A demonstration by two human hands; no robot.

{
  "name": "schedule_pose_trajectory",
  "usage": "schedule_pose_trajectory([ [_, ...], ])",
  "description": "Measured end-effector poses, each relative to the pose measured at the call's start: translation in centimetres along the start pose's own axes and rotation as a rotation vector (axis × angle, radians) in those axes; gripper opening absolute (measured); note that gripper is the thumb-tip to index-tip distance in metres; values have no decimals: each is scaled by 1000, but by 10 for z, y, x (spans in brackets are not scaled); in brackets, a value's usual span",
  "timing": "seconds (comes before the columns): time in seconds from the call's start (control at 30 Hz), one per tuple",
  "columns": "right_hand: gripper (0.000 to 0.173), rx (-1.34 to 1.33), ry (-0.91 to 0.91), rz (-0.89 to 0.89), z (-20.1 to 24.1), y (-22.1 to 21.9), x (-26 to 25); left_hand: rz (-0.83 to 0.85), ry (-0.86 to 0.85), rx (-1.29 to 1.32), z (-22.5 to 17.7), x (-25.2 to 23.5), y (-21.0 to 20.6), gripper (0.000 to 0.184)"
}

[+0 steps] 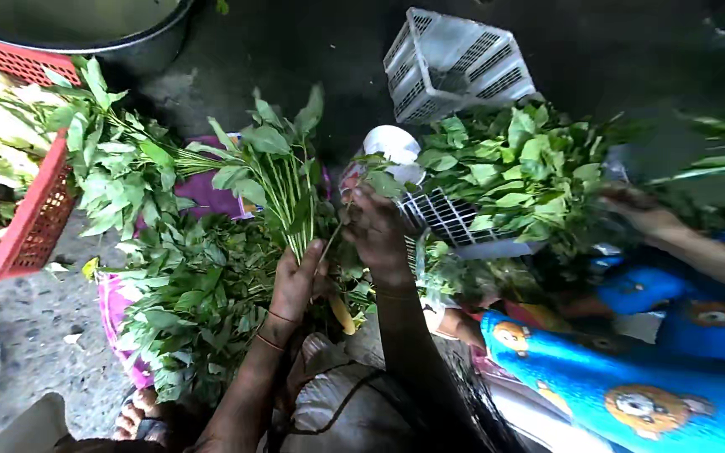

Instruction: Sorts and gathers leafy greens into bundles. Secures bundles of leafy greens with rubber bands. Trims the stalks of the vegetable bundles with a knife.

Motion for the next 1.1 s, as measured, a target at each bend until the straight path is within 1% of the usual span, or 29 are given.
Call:
schedule_pose_trajectory([
  [0.07,33,54,11,-15,0,-1,2,-17,-41,-27,3,-3,3,14],
  [0.13,33,145,31,-58,3,-3,4,-25,-99,-85,7,-4,6,16],
  [0.2,34,236,43,-56,8,-3,6,1,-119,-148,9,-3,5,15],
  [0.27,38,279,39,-36,12,-2,7,61,-65,-145,4,0,2,16],
  [0.33,40,352,26,-26,12,2,8,132,25,-96,-1,3,-3,17],
  [0.4,43,568,67,-18,10,10,9,178,86,-30,-2,5,-6,18],
  [0.47,46,915,176,-84,3,16,8,193,123,10,-1,5,-7,14],
  [0.53,44,1209,300,-144,-6,15,8,168,158,37,1,4,-7,11],
  [0.6,38,1376,406,-231,-22,14,7,131,202,44,3,3,-4,12],
  [0.63,36,1419,426,-269,-30,17,5,123,217,43,4,2,-2,11],
  [0.67,35,1444,383,-294,-34,23,4,125,231,45,5,3,0,11],
  [0.73,40,1420,200,-321,-38,41,-3,104,250,70,5,4,1,13],
  [0.8,43,1419,-9,-290,-36,59,-7,48,255,143,3,4,1,16],
  [0.87,48,1459,-205,-182,-39,69,-3,12,230,224,2,3,6,22],
  [0.9,53,1423,-315,-116,-40,69,1,18,213,252,2,1,10,25],
  [0.93,55,1322,-361,-63,-42,64,8,44,199,284,2,-1,14,28],
  [1.0,47,1024,-261,16,-49,49,22,110,193,375,4,-5,18,42],
  [1.07,41,764,-244,67,-56,28,32,218,209,500,8,-8,19,51],
  [1.1,38,684,-229,66,-59,19,34,268,214,574,10,-8,18,55],
])
Point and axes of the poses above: each hand's wrist, its own x-axis away from the middle knuckle, its own y-axis out of the back of the hand, z = x × y, the point moved 3 cm from there along -x, towards the middle knuckle, and after that the axes turned 2 degrees about -y, right-handed, at the moved point
